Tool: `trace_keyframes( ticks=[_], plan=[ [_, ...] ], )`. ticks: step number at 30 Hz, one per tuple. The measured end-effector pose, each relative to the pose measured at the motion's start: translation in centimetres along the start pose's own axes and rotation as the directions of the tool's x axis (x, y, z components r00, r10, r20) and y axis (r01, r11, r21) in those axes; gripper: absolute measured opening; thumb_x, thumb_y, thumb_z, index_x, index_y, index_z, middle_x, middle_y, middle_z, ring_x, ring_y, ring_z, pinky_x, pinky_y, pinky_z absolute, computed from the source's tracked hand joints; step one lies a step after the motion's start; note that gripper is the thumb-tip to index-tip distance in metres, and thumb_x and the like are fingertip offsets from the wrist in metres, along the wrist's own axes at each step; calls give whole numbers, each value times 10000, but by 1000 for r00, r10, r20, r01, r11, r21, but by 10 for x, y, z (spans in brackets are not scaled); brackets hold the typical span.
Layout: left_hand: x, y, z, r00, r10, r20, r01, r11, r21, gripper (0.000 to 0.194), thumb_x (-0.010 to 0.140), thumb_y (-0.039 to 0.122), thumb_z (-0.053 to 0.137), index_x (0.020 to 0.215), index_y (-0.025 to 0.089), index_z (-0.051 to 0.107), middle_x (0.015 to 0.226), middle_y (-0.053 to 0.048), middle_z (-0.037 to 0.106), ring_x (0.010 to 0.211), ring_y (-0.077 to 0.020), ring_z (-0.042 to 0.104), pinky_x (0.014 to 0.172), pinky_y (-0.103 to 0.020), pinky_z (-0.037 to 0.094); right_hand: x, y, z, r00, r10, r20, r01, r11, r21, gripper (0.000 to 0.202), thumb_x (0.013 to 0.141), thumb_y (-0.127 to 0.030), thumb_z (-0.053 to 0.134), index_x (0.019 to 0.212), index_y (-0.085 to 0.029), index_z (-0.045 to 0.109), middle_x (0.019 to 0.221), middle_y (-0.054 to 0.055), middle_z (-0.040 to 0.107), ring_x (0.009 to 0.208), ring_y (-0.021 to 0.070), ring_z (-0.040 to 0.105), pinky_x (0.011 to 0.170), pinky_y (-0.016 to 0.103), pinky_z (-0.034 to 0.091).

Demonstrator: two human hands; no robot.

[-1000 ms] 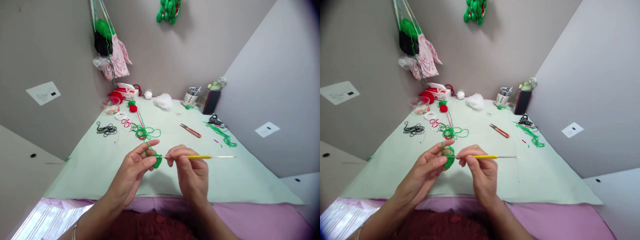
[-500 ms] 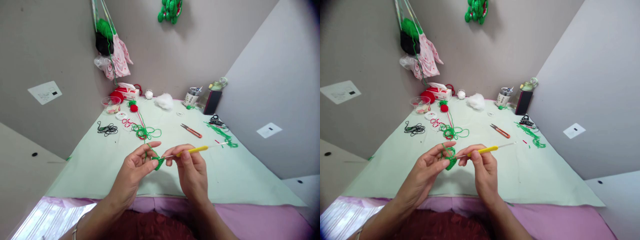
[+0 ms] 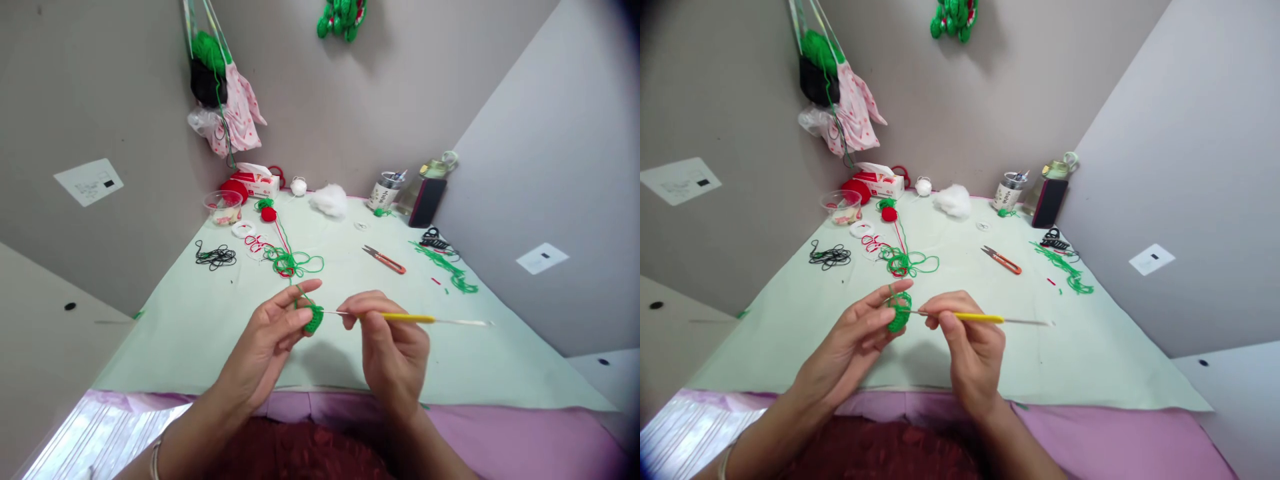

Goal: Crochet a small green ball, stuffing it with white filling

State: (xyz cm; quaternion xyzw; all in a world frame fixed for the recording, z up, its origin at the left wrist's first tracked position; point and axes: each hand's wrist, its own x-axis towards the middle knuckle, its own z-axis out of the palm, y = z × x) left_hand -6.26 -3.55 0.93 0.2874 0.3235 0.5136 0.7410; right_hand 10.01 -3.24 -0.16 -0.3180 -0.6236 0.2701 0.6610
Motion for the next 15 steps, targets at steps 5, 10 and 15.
trace_keyframes(
  ticks=[5, 10, 15],
  plan=[
    [-2, -8, 2, 989, 147, -6, -143, 971, 191, 389, 826, 317, 862, 1208, 303, 793, 908, 6, 639, 868, -121, 544, 847, -233, 430, 0, 2, 5, 995, 0, 100, 4, 999, -38, 219, 1011, -144, 595, 1027, -257, 782, 946, 49, 775, 875, 189, 715, 709, 316, 578],
    [1, -10, 2, 998, 59, -38, -56, 996, 62, 458, 785, 349, 890, 1224, 267, 792, 878, 3, 631, 773, -104, 512, 811, -235, 436, -12, 5, 4, 939, -294, 178, 341, 861, -376, 370, 943, -40, 655, 1219, -261, 763, 1076, 86, 752, 945, 204, 711, 760, 332, 591],
    [4, -4, -2, 999, -49, -7, 48, 995, -85, 328, 748, 304, 900, 1057, 208, 848, 825, 15, 579, 661, -66, 403, 775, -231, 436, -5, 1, -2, 997, -81, 16, 82, 987, -139, 280, 997, -87, 587, 1076, -271, 782, 920, 38, 749, 801, 171, 669, 674, 307, 550]
  ],
)
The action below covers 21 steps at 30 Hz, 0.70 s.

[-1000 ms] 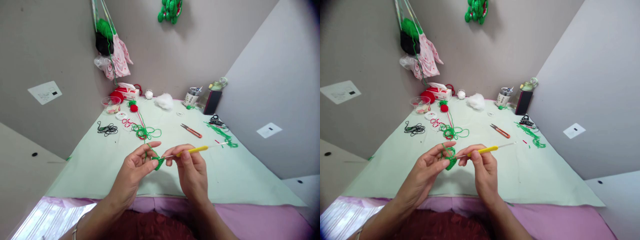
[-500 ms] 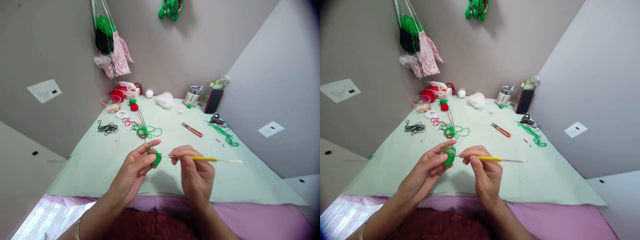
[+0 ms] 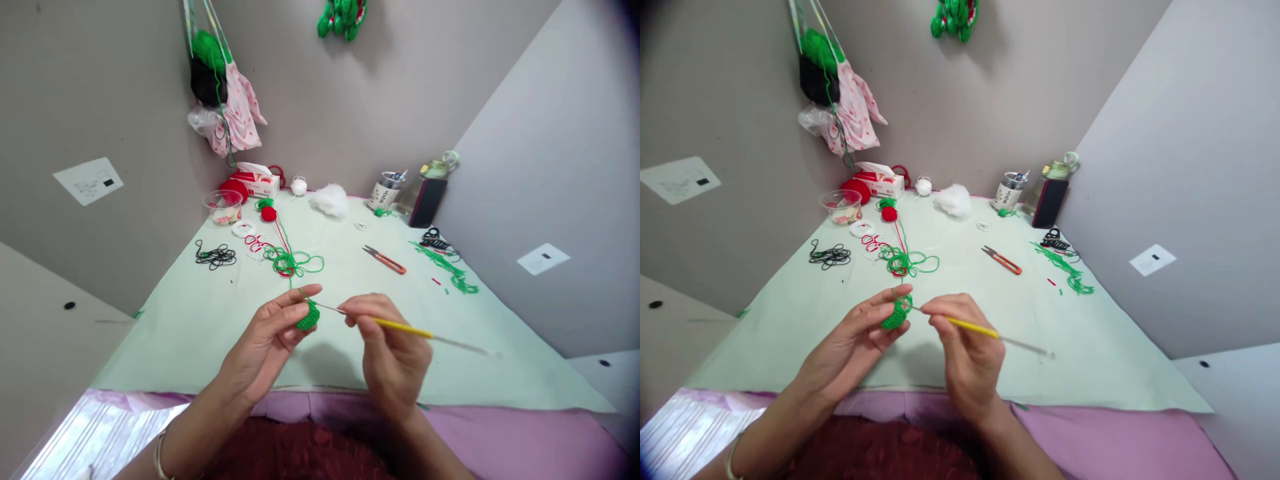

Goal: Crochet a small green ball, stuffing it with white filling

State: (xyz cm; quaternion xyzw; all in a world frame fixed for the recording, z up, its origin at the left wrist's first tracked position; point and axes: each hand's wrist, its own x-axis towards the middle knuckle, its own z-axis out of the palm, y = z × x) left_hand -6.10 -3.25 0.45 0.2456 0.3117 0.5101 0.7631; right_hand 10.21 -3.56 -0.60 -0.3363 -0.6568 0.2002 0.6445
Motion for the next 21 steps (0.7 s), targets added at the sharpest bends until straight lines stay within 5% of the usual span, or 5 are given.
trace_keyframes(
  ticks=[3, 7, 12, 16, 21],
  plan=[
    [-2, -1, 1, 994, 111, 4, -111, 984, 138, 353, 774, 296, 884, 1121, 265, 828, 837, 19, 588, 754, -96, 475, 754, -217, 411, 5, -2, 1, 983, 176, 44, -182, 960, 214, 220, 1020, -179, 594, 979, -270, 791, 889, 28, 742, 771, 163, 645, 663, 299, 528],
    [-6, -4, -2, 975, 201, 98, -223, 901, 371, 366, 885, 342, 803, 1249, 345, 769, 929, 12, 654, 939, -143, 558, 888, -251, 422, 4, 1, 4, 968, 229, 98, -246, 942, 228, 173, 1006, -232, 645, 979, -274, 811, 927, 30, 766, 852, 164, 669, 725, 288, 527],
    [-7, -3, -10, 965, 224, 138, -263, 860, 438, 334, 923, 361, 760, 1257, 370, 746, 975, 23, 628, 964, -142, 571, 928, -261, 429, 5, 7, 1, 910, 403, 101, -409, 823, 395, 190, 1023, -327, 632, 937, -269, 791, 884, 3, 743, 718, 116, 604, 688, 257, 500],
    [-7, -3, -9, 959, 260, 113, -282, 835, 473, 320, 899, 314, 783, 1214, 353, 751, 943, 24, 594, 960, -142, 571, 931, -262, 444, 8, 8, 0, 903, 409, 131, -423, 797, 432, 226, 1037, -341, 607, 908, -243, 765, 859, 8, 734, 710, 117, 612, 699, 261, 508],
    [-10, -2, -6, 944, 309, 113, -316, 755, 575, 339, 897, 251, 746, 1229, 319, 731, 945, 15, 601, 985, -161, 592, 986, -307, 443, 6, 5, -3, 942, 307, 139, -336, 881, 331, 220, 1064, -285, 551, 971, -249, 747, 910, 13, 736, 764, 127, 642, 717, 269, 532]
  ],
)
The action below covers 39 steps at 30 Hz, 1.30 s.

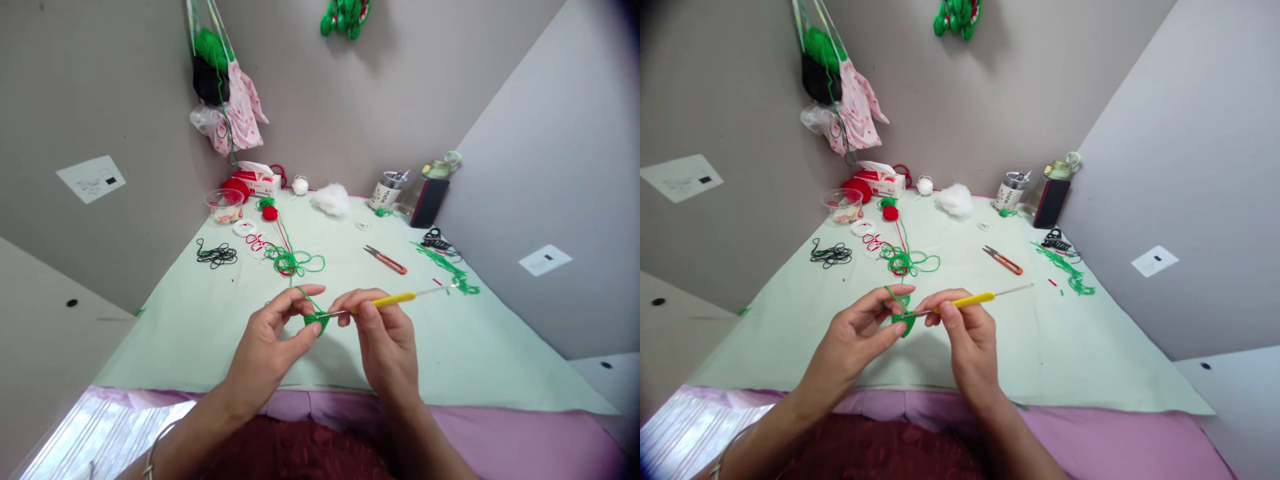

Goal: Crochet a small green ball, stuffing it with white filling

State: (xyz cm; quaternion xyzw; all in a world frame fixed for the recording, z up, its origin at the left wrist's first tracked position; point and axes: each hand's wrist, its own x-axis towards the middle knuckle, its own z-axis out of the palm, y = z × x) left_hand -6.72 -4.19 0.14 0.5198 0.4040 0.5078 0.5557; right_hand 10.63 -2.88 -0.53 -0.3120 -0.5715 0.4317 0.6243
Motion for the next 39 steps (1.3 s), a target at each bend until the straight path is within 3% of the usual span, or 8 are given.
trace_keyframes(
  ticks=[4, 8, 12, 15, 20, 28, 35, 39],
  plan=[
    [1, -1, 3, 991, 118, -61, -106, 980, 171, 343, 902, 193, 704, 1228, 297, 725, 938, 9, 614, 1005, -176, 602, 1053, -351, 408, -3, -7, 0, 979, -188, 85, 204, 944, -261, 225, 1060, -164, 509, 1036, -240, 719, 932, 27, 737, 844, 145, 675, 753, 287, 549],
    [1, -3, 9, 955, 276, -111, -239, 933, 269, 358, 860, 128, 718, 1183, 276, 757, 908, 2, 630, 977, -181, 589, 1053, -354, 391, -10, -5, 1, 847, -434, 306, 530, 660, -532, 231, 1006, -70, 538, 1132, -188, 692, 977, 88, 740, 888, 185, 684, 757, 328, 568],
    [1, -2, 10, 999, -41, -35, 36, 991, -130, 453, 883, 270, 767, 1331, 288, 706, 917, -2, 616, 848, -149, 543, 838, -298, 451, -17, 7, 2, 754, -545, 367, 619, 402, -674, 311, 976, -60, 588, 1217, -205, 722, 1091, 127, 727, 976, 221, 693, 762, 346, 598],
    [4, 2, 7, 951, -273, 142, 308, 844, -439, 525, 841, 345, 821, 1345, 245, 714, 862, 2, 562, 707, -96, 448, 627, -223, 367, -16, 7, 2, 824, -523, 218, 538, 601, -591, 313, 996, -82, 574, 1202, -255, 734, 1057, 87, 734, 942, 204, 708, 748, 336, 603],
    [7, 6, 4, 966, -218, 139, 258, 851, -458, 413, 822, 299, 840, 1228, 241, 789, 834, 10, 535, 657, -70, 363, 571, -201, 298, -6, -3, 3, 980, -190, -57, 182, 975, -126, 242, 1050, -188, 535, 1009, -261, 761, 871, 25, 725, 734, 154, 636, 665, 304, 533],
    [4, 1, 10, 990, -134, 29, 137, 950, -282, 395, 854, 315, 831, 1244, 309, 769, 898, 3, 607, 799, -109, 499, 710, -218, 400, -8, 0, 8, 991, -131, -10, 129, 982, -136, 201, 1024, -221, 610, 1009, -281, 802, 922, 30, 759, 826, 166, 658, 739, 310, 535],
    [9, 4, 5, 926, -254, 281, 371, 759, -536, 402, 786, 278, 821, 1182, 205, 806, 839, 0, 542, 592, -52, 277, 545, -200, 292, 3, -4, -1, 993, 90, -72, -74, 976, 204, 203, 1005, -318, 646, 878, -229, 777, 794, 20, 690, 641, 127, 602, 615, 274, 503],
    [6, 3, 8, 964, -195, 183, 256, 872, -417, 411, 810, 296, 829, 1217, 259, 789, 890, -20, 598, 763, -118, 490, 658, -227, 388, 1, -1, 3, 992, 125, -19, -118, 968, 220, 209, 997, -372, 656, 881, -243, 772, 798, 20, 696, 649, 137, 590, 610, 278, 494]
  ],
)
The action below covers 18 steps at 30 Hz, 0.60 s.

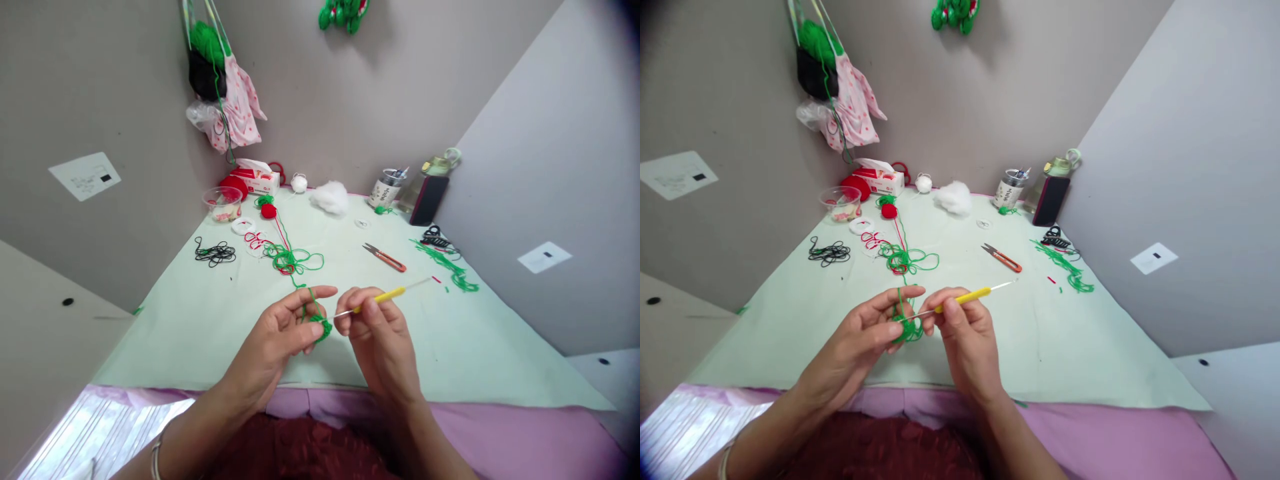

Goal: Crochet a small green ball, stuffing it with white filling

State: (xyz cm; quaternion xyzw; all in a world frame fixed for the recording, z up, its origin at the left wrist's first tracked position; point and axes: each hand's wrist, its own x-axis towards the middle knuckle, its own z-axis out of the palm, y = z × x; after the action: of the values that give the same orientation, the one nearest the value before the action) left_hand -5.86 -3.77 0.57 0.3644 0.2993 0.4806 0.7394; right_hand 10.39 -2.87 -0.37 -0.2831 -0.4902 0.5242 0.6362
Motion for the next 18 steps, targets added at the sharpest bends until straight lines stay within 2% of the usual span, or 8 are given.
trace_keyframes(
  ticks=[4, 6, 11, 18],
  plan=[
    [-4, -2, -1, 991, 123, -44, -108, 960, 257, 401, 878, 361, 798, 1273, 305, 756, 929, -11, 652, 896, -170, 565, 864, -301, 442, -6, 5, 1, 990, -143, 6, 140, 957, -255, 170, 1009, -318, 645, 959, -271, 800, 915, 39, 746, 794, 171, 626, 715, 312, 502],
    [-5, -2, -4, 990, 135, -45, -114, 941, 319, 415, 923, 400, 746, 1325, 304, 726, 943, -13, 647, 939, -188, 578, 912, -326, 439, -6, 6, -1, 990, -139, -16, 131, 962, -240, 175, 1017, -317, 633, 963, -271, 792, 898, 33, 743, 778, 164, 620, 700, 304, 489],
    [-5, -1, -8, 993, 111, -44, -95, 958, 271, 452, 891, 384, 783, 1327, 286, 715, 921, -2, 587, 885, -174, 594, 877, -318, 474, 2, 3, -4, 999, 1, -39, -4, 999, -53, 217, 1012, -385, 637, 887, -249, 751, 837, 18, 721, 691, 137, 585, 637, 276, 467],
    [-3, -3, -5, 991, 127, -31, -116, 964, 240, 471, 863, 336, 824, 1318, 302, 709, 940, -2, 623, 983, -184, 625, 920, -303, 488, -3, 5, -7, 996, -40, 84, 54, 984, -170, 196, 1028, -348, 619, 968, -258, 782, 949, 38, 759, 812, 160, 627, 713, 298, 475]
  ],
)
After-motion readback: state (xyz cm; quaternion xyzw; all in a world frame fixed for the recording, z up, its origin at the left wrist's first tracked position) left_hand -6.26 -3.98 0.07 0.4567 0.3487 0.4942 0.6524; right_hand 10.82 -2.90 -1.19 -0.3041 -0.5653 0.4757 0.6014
